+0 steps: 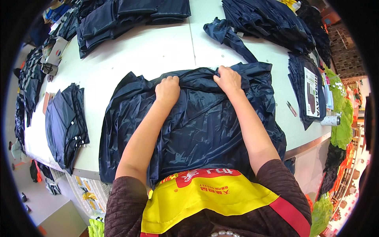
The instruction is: The person folds a dark jacket on a table, then places it into a small black pouch and ties the pouch closed. The person then picks up another jacket, uses a small tool to cut a tag, and zips the jacket closed.
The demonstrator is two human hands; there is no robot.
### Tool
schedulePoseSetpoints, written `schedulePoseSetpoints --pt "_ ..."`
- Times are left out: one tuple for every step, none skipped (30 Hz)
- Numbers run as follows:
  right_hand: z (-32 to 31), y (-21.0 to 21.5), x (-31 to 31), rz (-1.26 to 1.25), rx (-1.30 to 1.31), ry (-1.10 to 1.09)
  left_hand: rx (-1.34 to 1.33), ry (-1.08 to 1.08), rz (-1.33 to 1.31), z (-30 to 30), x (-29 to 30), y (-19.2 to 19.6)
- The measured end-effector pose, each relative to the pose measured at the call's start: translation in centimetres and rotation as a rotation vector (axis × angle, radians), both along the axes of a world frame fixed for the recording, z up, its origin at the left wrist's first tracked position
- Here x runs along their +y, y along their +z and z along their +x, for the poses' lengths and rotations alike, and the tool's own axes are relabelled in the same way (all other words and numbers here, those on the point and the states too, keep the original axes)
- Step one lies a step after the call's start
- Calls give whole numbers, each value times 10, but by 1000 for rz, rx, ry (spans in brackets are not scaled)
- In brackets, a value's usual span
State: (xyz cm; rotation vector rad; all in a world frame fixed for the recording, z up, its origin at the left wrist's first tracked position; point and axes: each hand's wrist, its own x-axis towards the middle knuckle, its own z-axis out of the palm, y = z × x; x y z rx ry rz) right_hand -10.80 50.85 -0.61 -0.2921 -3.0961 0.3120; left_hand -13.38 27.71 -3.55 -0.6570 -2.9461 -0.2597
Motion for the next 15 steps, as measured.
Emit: schedulePoseSetpoints --pt "2 -7 2 -3 87 49 30 -42 55 4 12 4" --pt "1 -16 3 0 110 46 62 -79 110 9 25 9" --pt "1 -22 4 3 132 43 94 -115 165 13 40 13" --pt "1 -25 4 27 173 60 121 -295 342 17 54 12" --pt "1 -26 3 7 158 67 148 -470 517 21 67 9" --pt "1 -26 2 -12 144 74 184 -500 580 25 81 4" --pt "0 -23 4 -26 133 78 224 -533 647 25 92 0" --pt "-1 -20 7 -38 99 100 186 -485 664 20 95 -3" --pt "0 -15 10 -50 66 120 147 -483 641 18 95 -7" --pt "0 -9 13 -62 31 141 106 -480 616 16 93 -10" --pt "-1 -1 16 -15 -6 170 60 -479 587 15 90 -12" --pt "-3 11 20 31 -43 198 35 -451 523 12 91 -12" --pt "-9 24 25 79 -72 226 2 -378 499 7 92 -10" --pt "-14 37 33 104 -107 229 -38 -311 476 4 92 -8" --pt "-19 44 44 52 -102 293 -77 -244 451 1 92 -6"
